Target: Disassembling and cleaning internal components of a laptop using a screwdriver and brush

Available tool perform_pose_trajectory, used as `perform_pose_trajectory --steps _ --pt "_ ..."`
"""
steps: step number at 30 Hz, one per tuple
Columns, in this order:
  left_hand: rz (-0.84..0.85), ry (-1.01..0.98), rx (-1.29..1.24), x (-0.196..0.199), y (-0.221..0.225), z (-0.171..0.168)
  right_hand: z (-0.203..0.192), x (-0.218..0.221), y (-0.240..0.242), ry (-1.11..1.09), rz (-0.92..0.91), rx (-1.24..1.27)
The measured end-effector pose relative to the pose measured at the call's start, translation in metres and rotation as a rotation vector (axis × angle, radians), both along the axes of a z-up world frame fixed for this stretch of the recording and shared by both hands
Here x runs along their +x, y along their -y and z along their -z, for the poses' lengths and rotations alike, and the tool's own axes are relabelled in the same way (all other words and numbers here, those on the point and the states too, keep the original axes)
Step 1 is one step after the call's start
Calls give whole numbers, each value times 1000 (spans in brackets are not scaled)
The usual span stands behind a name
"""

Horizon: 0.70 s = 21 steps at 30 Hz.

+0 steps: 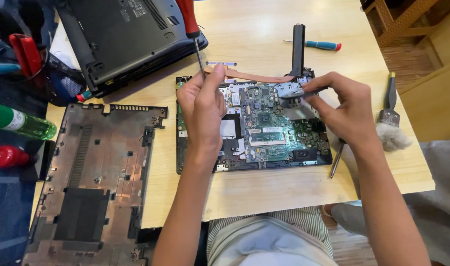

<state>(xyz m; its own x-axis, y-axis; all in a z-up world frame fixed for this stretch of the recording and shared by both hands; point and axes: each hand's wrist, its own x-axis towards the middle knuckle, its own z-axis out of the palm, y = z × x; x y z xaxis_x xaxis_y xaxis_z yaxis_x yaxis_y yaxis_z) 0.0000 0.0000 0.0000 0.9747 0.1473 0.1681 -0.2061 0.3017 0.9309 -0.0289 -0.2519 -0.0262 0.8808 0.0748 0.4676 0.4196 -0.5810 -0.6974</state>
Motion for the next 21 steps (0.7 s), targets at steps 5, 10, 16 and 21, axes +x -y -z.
perform_pose_trajectory --steps 5,10,16,21 --pt "28 -163 -131 1 0 -2 -10 -3 -1 -204 33 204" --pt "25 -170 -139 2 0 1 -1 11 -3 -419 48 184" --pt "-3 10 2 0 1 -2 1 11 -15 -45 44 -217" --pt "-4 0 17 -1 0 -1 -22 0 -22 -230 -14 -263"
